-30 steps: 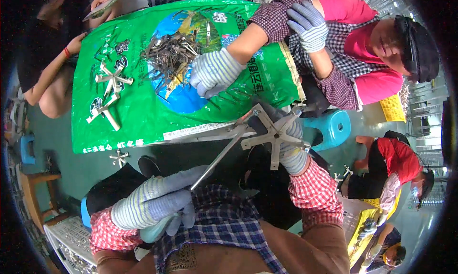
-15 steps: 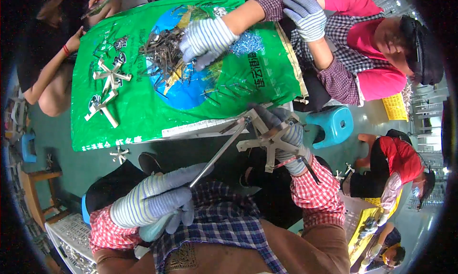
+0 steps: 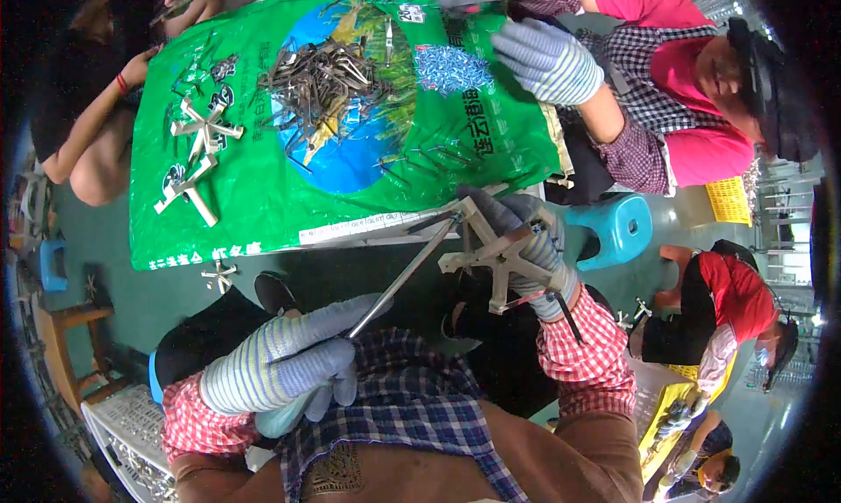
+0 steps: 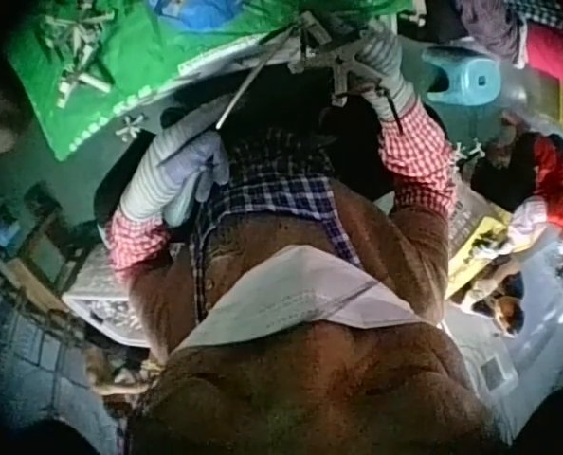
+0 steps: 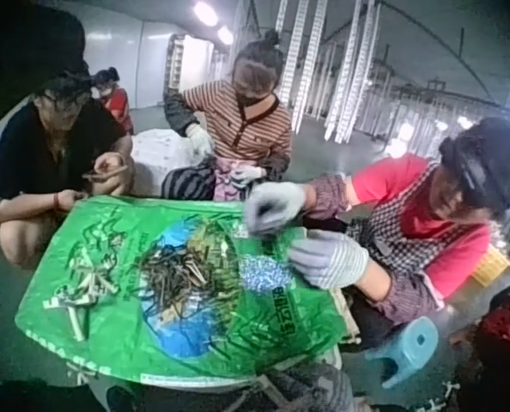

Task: The person assembles small white plastic components by inserting metal pins or clips into them using a prying tool.

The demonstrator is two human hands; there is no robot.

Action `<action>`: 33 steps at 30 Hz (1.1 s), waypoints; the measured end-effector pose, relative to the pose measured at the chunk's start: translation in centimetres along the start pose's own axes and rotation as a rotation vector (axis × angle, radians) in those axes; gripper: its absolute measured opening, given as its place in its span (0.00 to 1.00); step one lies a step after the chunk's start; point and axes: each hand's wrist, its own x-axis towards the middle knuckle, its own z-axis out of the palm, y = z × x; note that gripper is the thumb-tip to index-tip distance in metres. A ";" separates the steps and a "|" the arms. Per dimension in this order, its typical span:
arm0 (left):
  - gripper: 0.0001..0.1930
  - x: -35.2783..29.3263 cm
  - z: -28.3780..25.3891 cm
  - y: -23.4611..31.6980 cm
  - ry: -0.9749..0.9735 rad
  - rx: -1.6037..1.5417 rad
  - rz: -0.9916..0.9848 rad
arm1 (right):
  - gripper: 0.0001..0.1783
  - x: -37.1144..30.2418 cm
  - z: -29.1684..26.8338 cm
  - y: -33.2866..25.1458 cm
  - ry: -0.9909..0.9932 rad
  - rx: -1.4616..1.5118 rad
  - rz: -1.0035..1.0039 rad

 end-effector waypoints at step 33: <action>0.28 3.5 -3.0 -5.5 0.632 1.565 0.678 | 0.08 -2.0 0.2 -2.7 -0.133 -0.117 0.027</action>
